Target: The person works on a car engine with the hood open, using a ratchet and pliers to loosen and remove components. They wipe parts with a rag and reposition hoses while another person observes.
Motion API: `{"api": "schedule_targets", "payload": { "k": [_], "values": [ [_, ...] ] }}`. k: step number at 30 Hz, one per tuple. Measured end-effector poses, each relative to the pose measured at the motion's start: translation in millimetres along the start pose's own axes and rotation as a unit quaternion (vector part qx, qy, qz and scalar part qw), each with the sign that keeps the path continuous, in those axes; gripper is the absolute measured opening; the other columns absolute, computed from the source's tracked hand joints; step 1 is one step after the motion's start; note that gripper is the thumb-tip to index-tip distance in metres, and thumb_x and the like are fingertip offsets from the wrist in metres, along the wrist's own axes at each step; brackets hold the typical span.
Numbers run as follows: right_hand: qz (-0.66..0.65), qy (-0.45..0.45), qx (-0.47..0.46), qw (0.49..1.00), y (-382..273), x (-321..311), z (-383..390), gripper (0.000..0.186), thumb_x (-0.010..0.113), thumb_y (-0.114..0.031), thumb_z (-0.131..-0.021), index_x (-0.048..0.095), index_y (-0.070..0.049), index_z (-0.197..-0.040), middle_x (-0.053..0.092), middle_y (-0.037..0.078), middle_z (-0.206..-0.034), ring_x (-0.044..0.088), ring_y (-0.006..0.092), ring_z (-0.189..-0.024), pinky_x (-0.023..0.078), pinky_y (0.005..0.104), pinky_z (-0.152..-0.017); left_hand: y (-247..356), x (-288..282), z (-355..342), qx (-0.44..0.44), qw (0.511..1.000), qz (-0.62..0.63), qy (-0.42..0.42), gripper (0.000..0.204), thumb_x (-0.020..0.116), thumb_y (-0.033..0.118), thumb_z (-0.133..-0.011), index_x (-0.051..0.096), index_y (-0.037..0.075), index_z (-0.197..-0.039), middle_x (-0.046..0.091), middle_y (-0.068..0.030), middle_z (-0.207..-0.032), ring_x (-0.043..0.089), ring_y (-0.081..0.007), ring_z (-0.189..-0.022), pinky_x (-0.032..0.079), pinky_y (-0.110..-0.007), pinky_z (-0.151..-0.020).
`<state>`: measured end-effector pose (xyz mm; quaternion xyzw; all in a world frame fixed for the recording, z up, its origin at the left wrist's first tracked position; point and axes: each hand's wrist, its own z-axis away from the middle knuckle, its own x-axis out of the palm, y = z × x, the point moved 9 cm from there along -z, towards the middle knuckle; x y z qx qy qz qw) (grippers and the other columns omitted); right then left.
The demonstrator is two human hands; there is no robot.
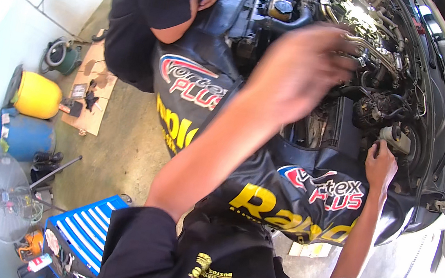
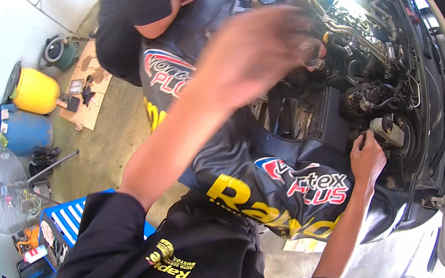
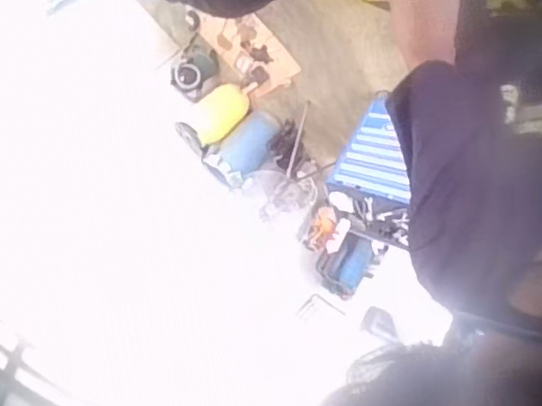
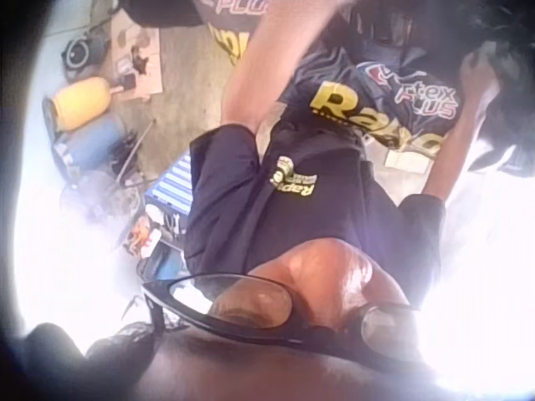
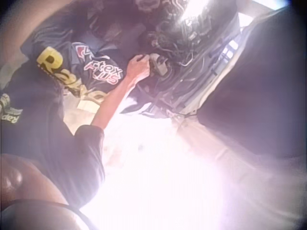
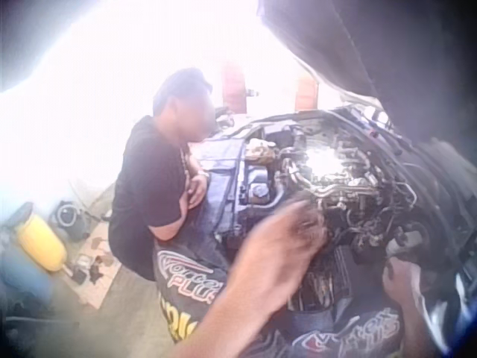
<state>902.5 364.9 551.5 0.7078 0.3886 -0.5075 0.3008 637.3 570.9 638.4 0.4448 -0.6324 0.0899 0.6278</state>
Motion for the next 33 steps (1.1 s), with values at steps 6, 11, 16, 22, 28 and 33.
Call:
{"api": "schedule_targets", "payload": {
  "k": [6,11,16,22,28,33],
  "values": [
    [-0.035,-0.108,-0.097,0.989,-85,-1,18,0.047,0.060,-0.034,-0.100,0.064,-0.004,-0.136,0.070,0.026,-0.118,0.066,0.0438,-0.111,0.052,0.0499,-0.092,163,-126,385,0.313,0.827,-0.159,0.439,0.013,0.062,0.020,-0.102,0.067,0.009,-0.105,0.065,-0.0045,-0.098,0.060,-0.0127,-0.090,0.049,-0.032,-0.082],
    [0.046,-0.123,-0.172,0.976,13,66,26,0.051,0.058,-0.032,-0.104,0.058,0.001,-0.143,0.065,0.031,-0.129,0.064,0.0429,-0.120,0.049,0.0447,-0.105,55,-154,588,0.198,0.735,-0.213,0.613,0.018,0.058,0.020,-0.101,0.071,0.009,-0.110,0.066,0.0012,-0.095,0.058,-0.0097,-0.083,0.047,-0.028,-0.077],
    [0.030,-0.061,-0.255,0.965,-36,18,45,0.052,0.066,-0.037,-0.096,0.063,-0.004,-0.137,0.070,0.027,-0.119,0.067,0.0411,-0.108,0.051,0.0479,-0.097,-40,-115,777,0.258,0.599,-0.125,0.748,0.023,0.057,0.019,-0.102,0.070,0.006,-0.115,0.065,0.0007,-0.091,0.057,-0.0095,-0.078,0.046,-0.026,-0.073],
    [-0.218,-0.181,-0.373,0.884,-235,48,8,0.049,0.063,-0.041,-0.094,0.071,0.003,-0.113,0.071,0.028,-0.109,0.069,0.0393,-0.108,0.053,0.0466,-0.098,-136,-96,860,0.241,0.583,-0.051,0.774,0.025,0.061,0.018,-0.100,0.067,0.004,-0.121,0.064,-0.0017,-0.095,0.059,-0.0141,-0.083,0.048,-0.029,-0.076],
    [-0.101,-0.131,-0.119,0.979,-159,145,-79,0.033,0.069,-0.036,-0.089,0.078,-0.007,-0.100,0.075,0.022,-0.104,0.073,0.0377,-0.103,0.060,0.0476,-0.087,-119,-122,761,0.133,0.687,-0.122,0.704,0.024,0.060,0.019,-0.102,0.065,0.005,-0.122,0.066,-0.0054,-0.104,0.061,-0.0178,-0.091,0.049,-0.034,-0.083],
    [-0.221,-0.098,-0.040,0.969,-87,198,-43,0.032,0.067,-0.028,-0.092,0.070,0.002,-0.103,0.070,0.033,-0.104,0.069,0.0488,-0.102,0.056,0.0559,-0.089,-93,-106,724,0.121,0.673,-0.226,0.693,0.016,0.058,0.016,-0.104,0.066,0.006,-0.115,0.068,-0.0044,-0.096,0.061,-0.0119,-0.080,0.049,-0.026,-0.075]
  ]
}}
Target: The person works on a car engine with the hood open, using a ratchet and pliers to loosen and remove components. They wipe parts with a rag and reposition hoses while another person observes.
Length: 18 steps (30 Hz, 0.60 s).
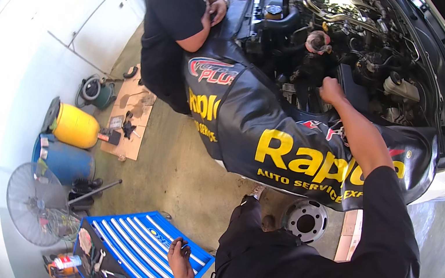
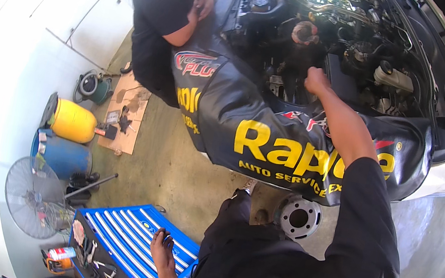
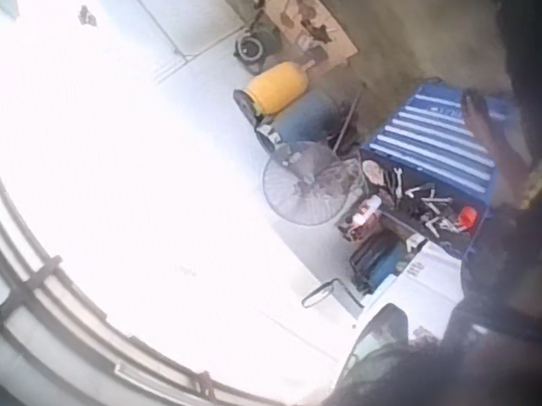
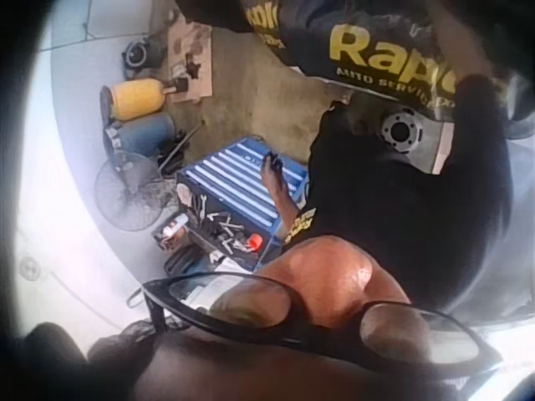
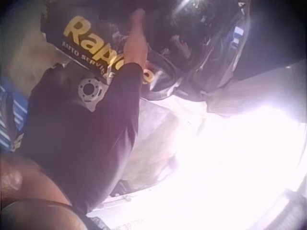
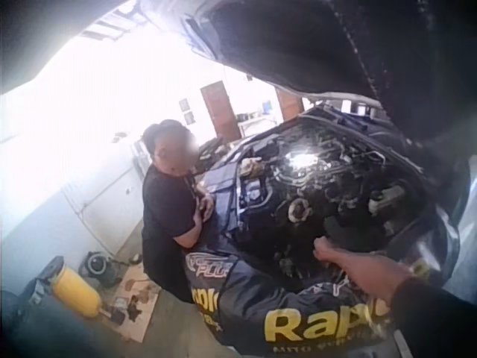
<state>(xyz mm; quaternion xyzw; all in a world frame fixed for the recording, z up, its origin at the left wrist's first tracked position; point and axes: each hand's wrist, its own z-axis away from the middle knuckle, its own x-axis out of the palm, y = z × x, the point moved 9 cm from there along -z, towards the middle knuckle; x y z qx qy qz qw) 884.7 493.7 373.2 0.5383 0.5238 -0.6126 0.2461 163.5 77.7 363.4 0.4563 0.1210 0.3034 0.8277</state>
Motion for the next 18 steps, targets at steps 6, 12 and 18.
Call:
{"api": "schedule_targets", "payload": {
  "k": [6,12,18],
  "values": [
    [0.034,-0.156,0.014,0.987,-43,78,40,0.040,0.068,-0.036,-0.096,0.072,0.002,-0.109,0.070,0.030,-0.114,0.069,0.0466,-0.107,0.057,0.0529,-0.093,59,101,-36,0.101,0.990,-0.084,-0.059,0.013,0.059,0.012,-0.104,0.067,0.004,-0.110,0.068,-0.0046,-0.096,0.061,-0.0105,-0.082,0.051,-0.026,-0.078],
    [-0.007,-0.221,0.065,0.973,-39,100,50,0.036,0.072,-0.030,-0.094,0.073,0.003,-0.108,0.071,0.030,-0.114,0.069,0.0455,-0.109,0.057,0.0526,-0.092,145,311,-36,0.192,0.919,-0.220,-0.266,0.016,0.055,0.009,-0.105,0.064,-0.001,-0.113,0.067,-0.0079,-0.102,0.062,-0.0157,-0.094,0.050,-0.031,-0.088],
    [-0.023,-0.240,0.120,0.963,-28,110,48,0.027,0.074,-0.012,-0.083,0.074,0.004,-0.105,0.072,0.029,-0.110,0.072,0.0433,-0.105,0.061,0.0500,-0.087,194,460,-28,0.252,0.815,-0.250,-0.458,0.015,0.053,0.006,-0.105,0.063,-0.003,-0.113,0.067,-0.0078,-0.105,0.061,-0.0133,-0.096,0.048,-0.029,-0.090]
  ]
}}
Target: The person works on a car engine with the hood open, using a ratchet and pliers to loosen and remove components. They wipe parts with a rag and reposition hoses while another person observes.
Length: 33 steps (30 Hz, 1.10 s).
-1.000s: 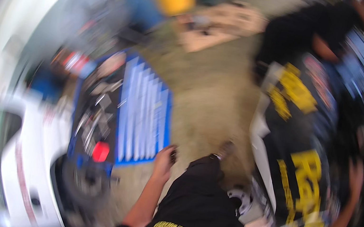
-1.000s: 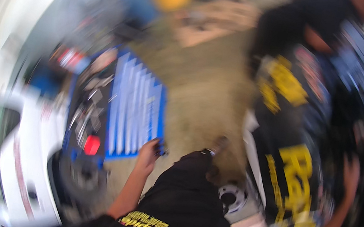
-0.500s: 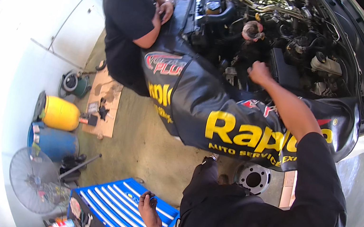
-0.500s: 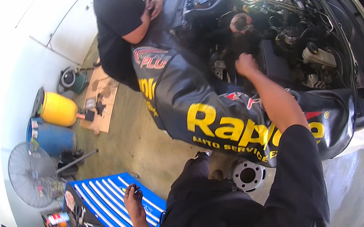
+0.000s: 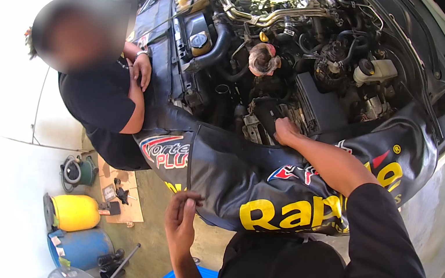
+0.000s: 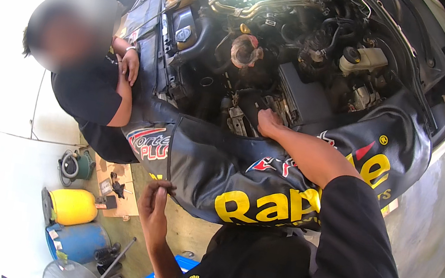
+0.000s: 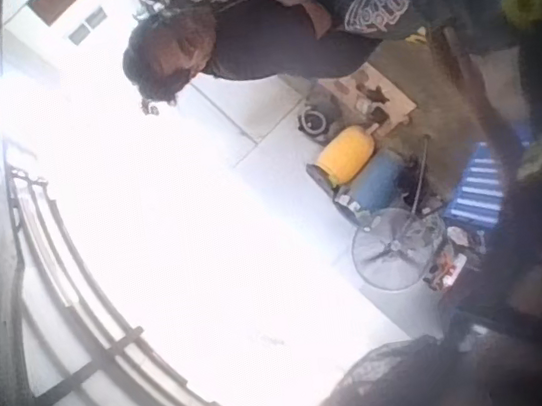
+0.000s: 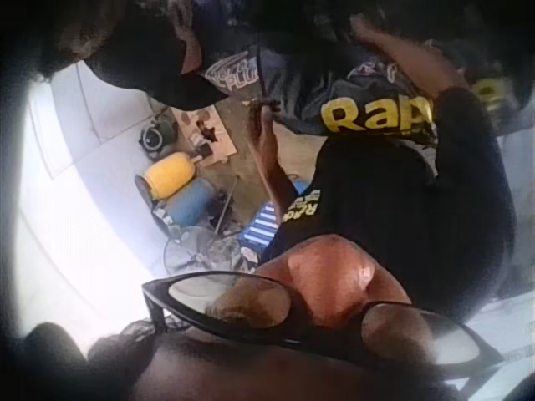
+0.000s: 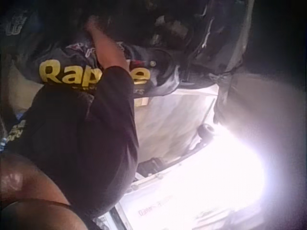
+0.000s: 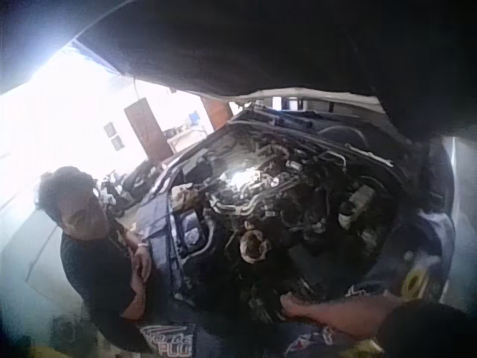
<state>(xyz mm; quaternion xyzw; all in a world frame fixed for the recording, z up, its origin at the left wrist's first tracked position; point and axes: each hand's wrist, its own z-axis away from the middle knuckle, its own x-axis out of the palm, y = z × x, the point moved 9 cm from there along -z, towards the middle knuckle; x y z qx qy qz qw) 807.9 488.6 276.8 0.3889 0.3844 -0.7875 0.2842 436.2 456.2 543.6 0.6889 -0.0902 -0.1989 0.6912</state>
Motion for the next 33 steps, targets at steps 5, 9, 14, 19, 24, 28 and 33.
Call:
{"api": "schedule_targets", "payload": {
  "k": [5,9,14,19,24,28,33],
  "values": [
    [-0.044,0.053,0.025,0.997,2,-16,-4,0.023,0.074,-0.011,-0.082,0.073,0.005,-0.099,0.073,0.029,-0.105,0.072,0.0448,-0.101,0.060,0.0507,-0.084,36,54,-59,0.045,0.993,-0.005,-0.110,0.015,0.053,0.005,-0.105,0.065,-0.004,-0.110,0.068,-0.0081,-0.104,0.061,-0.0119,-0.096,0.049,-0.027,-0.089],
    [-0.059,0.082,-0.018,0.995,-16,-38,7,0.025,0.075,-0.011,-0.082,0.071,0.006,-0.100,0.072,0.031,-0.106,0.071,0.0458,-0.101,0.060,0.0507,-0.082,13,81,-80,-0.009,0.984,-0.004,-0.178,0.017,0.054,0.007,-0.106,0.065,-0.004,-0.111,0.069,-0.0059,-0.106,0.061,-0.0106,-0.096,0.048,-0.024,-0.089],
    [-0.038,0.171,-0.055,0.983,-22,-65,11,0.019,0.077,-0.014,-0.081,0.072,0.003,-0.090,0.073,0.028,-0.095,0.073,0.0445,-0.090,0.060,0.0511,-0.078,-6,100,-109,-0.060,0.977,0.021,-0.203,0.021,0.054,0.011,-0.106,0.066,-0.003,-0.115,0.069,-0.0074,-0.107,0.061,-0.0115,-0.098,0.049,-0.027,-0.093],
    [0.019,0.162,-0.063,0.985,-44,-99,24,0.018,0.076,-0.016,-0.081,0.072,0.001,-0.087,0.074,0.025,-0.090,0.074,0.0432,-0.085,0.060,0.0520,-0.075,-42,124,-165,-0.109,0.979,0.005,-0.170,0.030,0.060,0.021,-0.105,0.066,-0.003,-0.121,0.069,-0.0055,-0.110,0.062,-0.0111,-0.099,0.048,-0.025,-0.090],
    [-0.023,0.171,-0.093,0.981,-68,-149,37,0.021,0.073,-0.017,-0.084,0.071,0.000,-0.096,0.074,0.024,-0.094,0.074,0.0425,-0.089,0.059,0.0510,-0.078,-94,176,-228,-0.185,0.963,-0.101,-0.166,0.040,0.062,0.032,-0.105,0.065,-0.003,-0.125,0.071,-0.0102,-0.114,0.065,-0.0117,-0.105,0.051,-0.026,-0.091],
    [-0.105,0.165,-0.111,0.974,-84,-197,50,0.024,0.071,-0.019,-0.088,0.068,0.000,-0.102,0.073,0.024,-0.098,0.072,0.0432,-0.097,0.058,0.0504,-0.083,-72,211,-258,-0.088,0.985,0.062,-0.132,0.031,0.066,0.032,-0.104,0.067,0.002,-0.110,0.073,-0.0042,-0.097,0.067,-0.0092,-0.087,0.050,-0.024,-0.074],
    [-0.112,0.293,-0.158,0.936,-74,-253,72,0.041,0.073,-0.020,-0.089,0.056,0.001,-0.121,0.063,0.024,-0.120,0.066,0.0421,-0.109,0.055,0.0505,-0.088,-23,226,-282,-0.106,0.977,0.180,-0.052,0.021,0.071,0.026,-0.100,0.065,0.005,-0.099,0.073,-0.0073,-0.097,0.069,-0.0122,-0.077,0.052,-0.026,-0.066]
  ]
}}
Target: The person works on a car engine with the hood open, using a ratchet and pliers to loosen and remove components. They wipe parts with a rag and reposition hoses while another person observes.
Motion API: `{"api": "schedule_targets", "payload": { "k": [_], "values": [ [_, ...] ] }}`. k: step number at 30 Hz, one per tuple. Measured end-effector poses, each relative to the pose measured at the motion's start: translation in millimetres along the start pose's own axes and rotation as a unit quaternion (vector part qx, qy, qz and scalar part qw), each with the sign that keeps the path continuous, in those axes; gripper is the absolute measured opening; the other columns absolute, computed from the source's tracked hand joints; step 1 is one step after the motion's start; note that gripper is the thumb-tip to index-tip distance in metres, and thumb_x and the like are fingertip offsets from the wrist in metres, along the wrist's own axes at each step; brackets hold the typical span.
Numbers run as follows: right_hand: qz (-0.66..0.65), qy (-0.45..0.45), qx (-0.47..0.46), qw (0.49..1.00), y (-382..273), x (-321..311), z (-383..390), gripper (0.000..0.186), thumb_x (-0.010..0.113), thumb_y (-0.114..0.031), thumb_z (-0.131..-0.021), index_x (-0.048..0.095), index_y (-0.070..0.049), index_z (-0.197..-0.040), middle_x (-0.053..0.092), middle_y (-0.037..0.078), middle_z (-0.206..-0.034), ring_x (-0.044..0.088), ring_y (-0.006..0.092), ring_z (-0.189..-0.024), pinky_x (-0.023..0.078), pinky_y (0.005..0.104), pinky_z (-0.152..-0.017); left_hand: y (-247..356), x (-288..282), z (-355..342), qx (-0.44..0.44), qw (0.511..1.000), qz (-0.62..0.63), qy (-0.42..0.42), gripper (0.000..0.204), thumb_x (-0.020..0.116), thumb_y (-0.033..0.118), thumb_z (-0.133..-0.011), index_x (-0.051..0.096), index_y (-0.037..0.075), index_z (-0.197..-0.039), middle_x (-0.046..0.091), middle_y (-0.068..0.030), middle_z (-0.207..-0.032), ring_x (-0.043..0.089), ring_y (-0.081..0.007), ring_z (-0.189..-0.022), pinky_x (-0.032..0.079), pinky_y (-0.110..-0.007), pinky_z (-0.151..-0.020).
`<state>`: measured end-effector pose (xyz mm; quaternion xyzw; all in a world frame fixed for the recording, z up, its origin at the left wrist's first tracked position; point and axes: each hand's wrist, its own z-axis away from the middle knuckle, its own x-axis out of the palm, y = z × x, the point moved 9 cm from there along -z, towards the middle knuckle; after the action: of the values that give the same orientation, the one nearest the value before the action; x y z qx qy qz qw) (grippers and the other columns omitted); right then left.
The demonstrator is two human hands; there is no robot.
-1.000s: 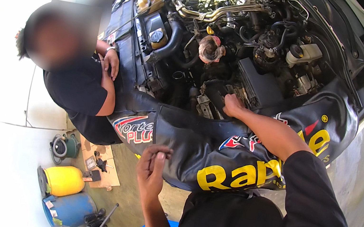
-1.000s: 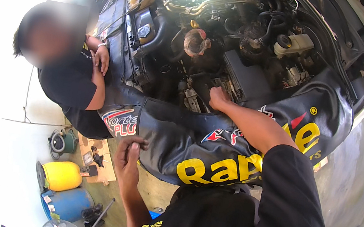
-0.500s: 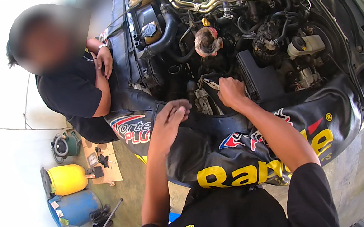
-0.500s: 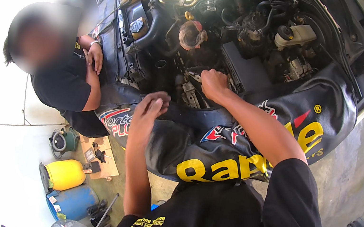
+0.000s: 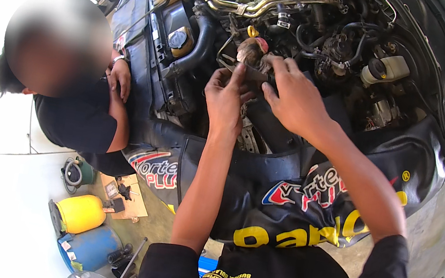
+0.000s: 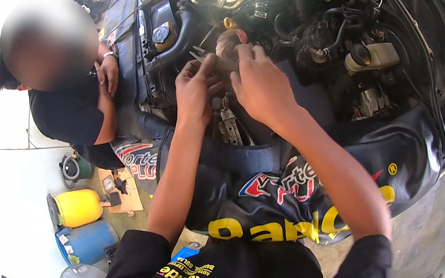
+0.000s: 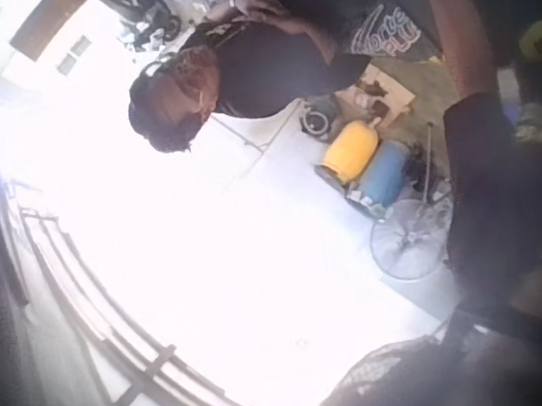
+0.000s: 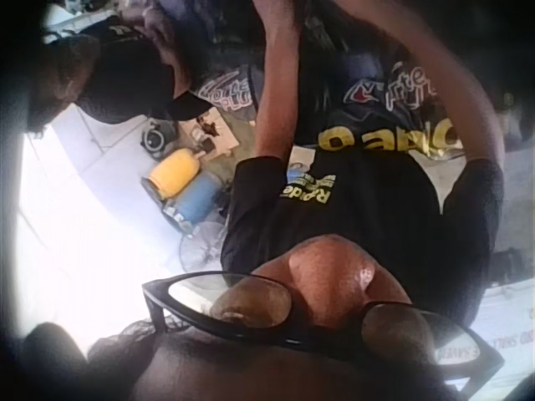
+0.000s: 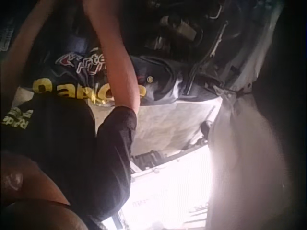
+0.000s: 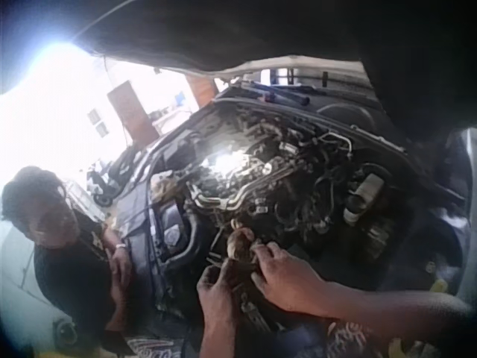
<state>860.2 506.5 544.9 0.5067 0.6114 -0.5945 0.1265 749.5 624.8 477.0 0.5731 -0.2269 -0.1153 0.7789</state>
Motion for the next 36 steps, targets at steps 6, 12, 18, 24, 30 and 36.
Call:
{"api": "schedule_targets", "payload": {
  "k": [6,12,18,24,30,36],
  "values": [
    [0.132,0.046,-0.084,0.987,15,-52,3,0.062,0.075,-0.008,-0.082,0.044,-0.002,-0.135,0.051,0.021,-0.129,0.063,0.0410,-0.111,0.055,0.0492,-0.092,21,70,-11,-0.009,0.997,0.066,-0.024,0.021,0.070,0.021,-0.100,0.063,0.001,-0.096,0.069,-0.0052,-0.087,0.067,-0.0111,-0.072,0.057,-0.028,-0.068],
    [-0.046,-0.076,0.007,0.996,77,-47,-11,0.034,0.061,0.003,-0.084,0.052,-0.001,-0.116,0.057,0.022,-0.117,0.065,0.0391,-0.102,0.056,0.0473,-0.081,6,99,-35,0.052,0.995,-0.085,-0.006,0.030,0.067,0.026,-0.104,0.067,-0.003,-0.096,0.067,-0.0039,-0.083,0.065,-0.0091,-0.074,0.053,-0.023,-0.068],
    [-0.534,-0.144,0.334,0.763,125,-16,-4,0.026,0.051,-0.002,-0.087,0.064,-0.001,-0.110,0.063,0.008,-0.098,0.062,0.0186,-0.094,0.051,0.0318,-0.074,-3,118,-76,0.012,0.993,-0.105,-0.055,0.035,0.057,0.032,-0.108,0.069,-0.001,-0.107,0.073,-0.0073,-0.099,0.068,-0.0128,-0.081,0.057,-0.027,-0.072],
    [-0.548,-0.162,0.407,0.713,126,-3,-10,0.030,0.057,-0.005,-0.082,0.066,-0.010,-0.111,0.057,0.002,-0.091,0.053,0.0143,-0.085,0.047,0.0421,-0.074,-30,140,-64,-0.130,0.971,-0.103,-0.170,0.039,0.056,0.035,-0.108,0.071,-0.001,-0.113,0.072,-0.0043,-0.101,0.065,-0.0107,-0.083,0.051,-0.025,-0.075],
    [-0.487,-0.183,0.354,0.778,97,-1,-20,0.029,0.057,-0.003,-0.079,0.063,-0.006,-0.107,0.055,0.000,-0.085,0.047,0.0122,-0.075,0.042,0.0328,-0.068,-48,132,-72,-0.102,0.974,-0.028,-0.199,0.041,0.058,0.038,-0.108,0.072,0.000,-0.113,0.071,-0.0041,-0.099,0.063,-0.0097,-0.089,0.050,-0.028,-0.084],
    [-0.340,-0.189,0.317,0.865,85,-9,-24,0.034,0.058,-0.001,-0.076,0.064,-0.002,-0.110,0.058,0.001,-0.081,0.051,0.0097,-0.068,0.041,0.0257,-0.060,-66,131,-72,-0.081,0.969,0.084,-0.220,0.040,0.062,0.037,-0.105,0.070,-0.001,-0.110,0.072,-0.0066,-0.095,0.069,-0.0151,-0.085,0.056,-0.030,-0.083]
  ]
}}
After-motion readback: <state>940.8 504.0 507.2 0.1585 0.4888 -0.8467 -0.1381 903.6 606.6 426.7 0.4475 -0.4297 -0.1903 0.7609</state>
